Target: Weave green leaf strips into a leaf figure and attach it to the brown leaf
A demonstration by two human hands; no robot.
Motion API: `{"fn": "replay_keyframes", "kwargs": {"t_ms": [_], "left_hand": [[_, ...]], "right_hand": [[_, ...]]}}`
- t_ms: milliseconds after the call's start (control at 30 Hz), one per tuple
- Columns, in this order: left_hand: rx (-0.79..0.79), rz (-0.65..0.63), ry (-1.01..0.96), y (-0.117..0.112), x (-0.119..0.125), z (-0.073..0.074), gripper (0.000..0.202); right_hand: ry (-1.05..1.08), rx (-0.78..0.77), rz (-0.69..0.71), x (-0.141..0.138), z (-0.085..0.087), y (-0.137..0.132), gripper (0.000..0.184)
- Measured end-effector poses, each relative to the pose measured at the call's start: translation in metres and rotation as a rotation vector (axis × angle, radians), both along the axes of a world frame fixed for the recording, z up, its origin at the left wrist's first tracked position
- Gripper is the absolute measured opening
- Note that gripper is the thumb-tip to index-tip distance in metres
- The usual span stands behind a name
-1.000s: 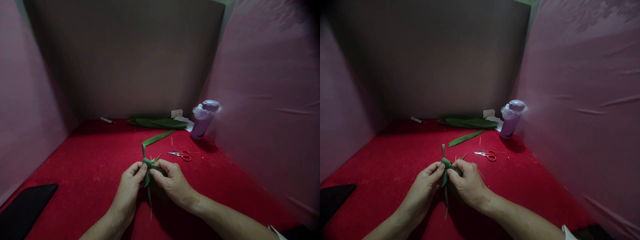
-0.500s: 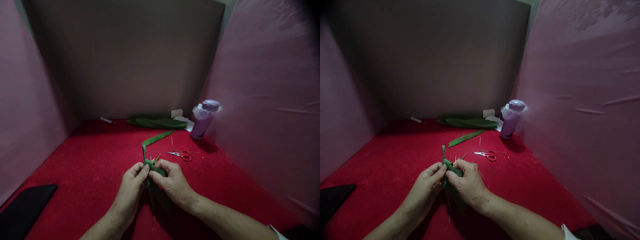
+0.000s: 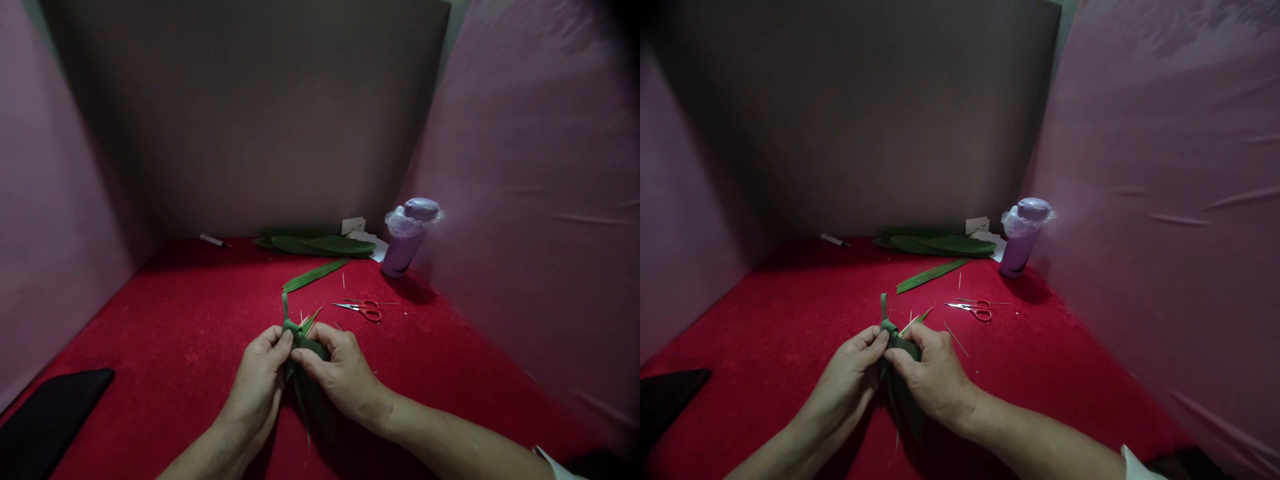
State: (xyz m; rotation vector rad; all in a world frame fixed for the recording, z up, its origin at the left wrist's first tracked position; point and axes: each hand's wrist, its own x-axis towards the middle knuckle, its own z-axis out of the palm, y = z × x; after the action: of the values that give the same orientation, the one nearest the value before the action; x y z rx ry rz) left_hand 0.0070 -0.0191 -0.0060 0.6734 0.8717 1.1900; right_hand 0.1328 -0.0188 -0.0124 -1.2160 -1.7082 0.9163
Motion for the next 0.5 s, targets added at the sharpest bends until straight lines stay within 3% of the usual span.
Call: {"fn": "replay_keyframes", "kwargs": {"t_ms": [500], "left_hand": [[0.001, 0.021, 0.013, 0.0008, -0.0004, 0.0009, 0.015]], "right_hand": [[0.01, -0.02, 0.014, -0.0021, 0.001, -0.0045, 0.013]]}}
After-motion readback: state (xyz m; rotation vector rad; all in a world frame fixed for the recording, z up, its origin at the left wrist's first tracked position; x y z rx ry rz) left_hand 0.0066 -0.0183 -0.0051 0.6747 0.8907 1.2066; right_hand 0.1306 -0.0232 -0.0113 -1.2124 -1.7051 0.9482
